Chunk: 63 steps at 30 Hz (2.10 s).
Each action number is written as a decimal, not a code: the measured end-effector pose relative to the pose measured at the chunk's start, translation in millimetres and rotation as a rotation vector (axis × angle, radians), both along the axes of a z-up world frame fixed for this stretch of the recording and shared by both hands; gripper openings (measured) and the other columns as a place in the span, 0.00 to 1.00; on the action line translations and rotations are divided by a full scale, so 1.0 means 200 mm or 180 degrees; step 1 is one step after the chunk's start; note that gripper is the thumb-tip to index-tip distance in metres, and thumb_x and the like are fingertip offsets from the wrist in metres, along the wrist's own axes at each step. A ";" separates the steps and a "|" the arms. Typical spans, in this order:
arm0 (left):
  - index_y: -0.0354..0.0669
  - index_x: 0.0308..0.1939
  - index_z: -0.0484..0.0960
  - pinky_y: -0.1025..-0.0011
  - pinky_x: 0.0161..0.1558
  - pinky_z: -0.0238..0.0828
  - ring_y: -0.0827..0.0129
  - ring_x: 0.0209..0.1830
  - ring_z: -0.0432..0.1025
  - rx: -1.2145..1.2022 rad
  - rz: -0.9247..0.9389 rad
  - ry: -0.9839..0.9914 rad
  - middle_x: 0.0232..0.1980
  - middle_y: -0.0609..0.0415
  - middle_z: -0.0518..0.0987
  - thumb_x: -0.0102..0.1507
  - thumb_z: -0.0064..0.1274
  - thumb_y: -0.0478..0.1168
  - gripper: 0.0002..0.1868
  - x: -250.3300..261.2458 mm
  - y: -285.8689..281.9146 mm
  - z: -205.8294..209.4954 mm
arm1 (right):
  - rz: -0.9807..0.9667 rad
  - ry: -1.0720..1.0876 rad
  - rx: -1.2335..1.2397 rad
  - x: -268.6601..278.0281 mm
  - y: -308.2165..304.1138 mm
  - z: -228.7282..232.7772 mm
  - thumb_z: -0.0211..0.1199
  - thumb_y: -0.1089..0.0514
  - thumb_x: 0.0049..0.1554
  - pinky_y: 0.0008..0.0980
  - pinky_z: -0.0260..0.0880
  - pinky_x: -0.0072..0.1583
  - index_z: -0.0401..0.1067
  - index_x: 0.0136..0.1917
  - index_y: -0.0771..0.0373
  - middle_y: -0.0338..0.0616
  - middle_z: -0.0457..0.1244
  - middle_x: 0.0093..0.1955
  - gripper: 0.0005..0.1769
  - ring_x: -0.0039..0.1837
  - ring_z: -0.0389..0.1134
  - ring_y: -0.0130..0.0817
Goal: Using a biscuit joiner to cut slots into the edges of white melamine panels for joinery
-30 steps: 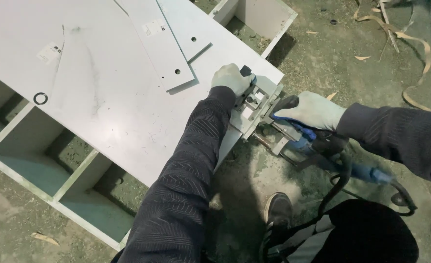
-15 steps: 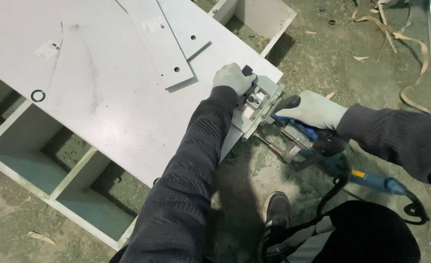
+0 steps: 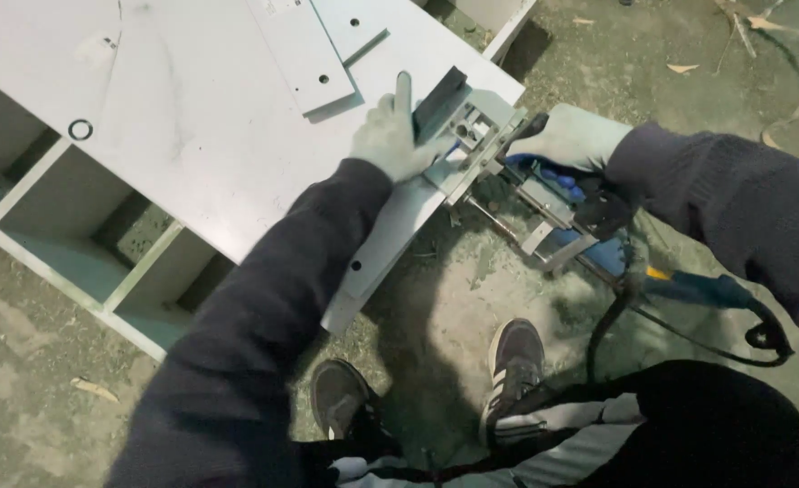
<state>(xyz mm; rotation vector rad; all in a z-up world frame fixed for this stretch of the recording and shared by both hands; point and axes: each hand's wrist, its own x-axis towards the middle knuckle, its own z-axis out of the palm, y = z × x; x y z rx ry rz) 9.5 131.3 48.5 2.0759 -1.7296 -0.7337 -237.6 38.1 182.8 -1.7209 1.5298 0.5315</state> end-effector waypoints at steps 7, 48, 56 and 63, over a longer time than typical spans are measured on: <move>0.55 0.96 0.54 0.28 0.65 0.73 0.30 0.77 0.68 0.0140 -0.1295 -0.1332 0.94 0.21 0.50 0.53 0.15 0.98 0.78 0.15 1.09 -0.04 | -0.0507 -0.0844 0.0186 -0.19 0.05 0.08 0.72 0.51 0.75 0.40 0.65 0.29 0.86 0.61 0.61 0.46 0.64 0.29 0.12 0.25 0.59 0.36; 0.44 0.66 0.91 0.45 0.70 0.83 0.45 0.69 0.86 0.0269 0.0606 0.0579 0.60 0.41 0.92 0.70 0.54 0.77 0.43 0.10 -0.10 -0.27 | 0.0324 -0.0527 0.0142 0.05 0.30 -0.06 0.78 0.54 0.59 0.39 0.64 0.30 0.82 0.28 0.68 0.54 0.66 0.22 0.21 0.24 0.68 0.41; 0.43 0.64 0.91 0.43 0.68 0.83 0.44 0.69 0.85 0.0465 0.0493 0.0630 0.59 0.38 0.91 0.71 0.44 0.77 0.44 0.05 -0.22 -0.33 | 0.0398 -0.0462 0.0182 0.15 0.40 0.08 0.75 0.54 0.57 0.36 0.67 0.32 0.82 0.28 0.68 0.54 0.66 0.20 0.21 0.23 0.70 0.40; 0.38 0.63 0.87 0.40 0.68 0.83 0.38 0.70 0.83 0.0447 0.0348 0.0528 0.61 0.32 0.88 0.71 0.45 0.74 0.43 0.06 -0.16 -0.29 | 0.0451 -0.0502 0.0378 0.14 0.41 -0.01 0.74 0.54 0.56 0.34 0.67 0.33 0.81 0.28 0.68 0.54 0.66 0.19 0.19 0.22 0.71 0.41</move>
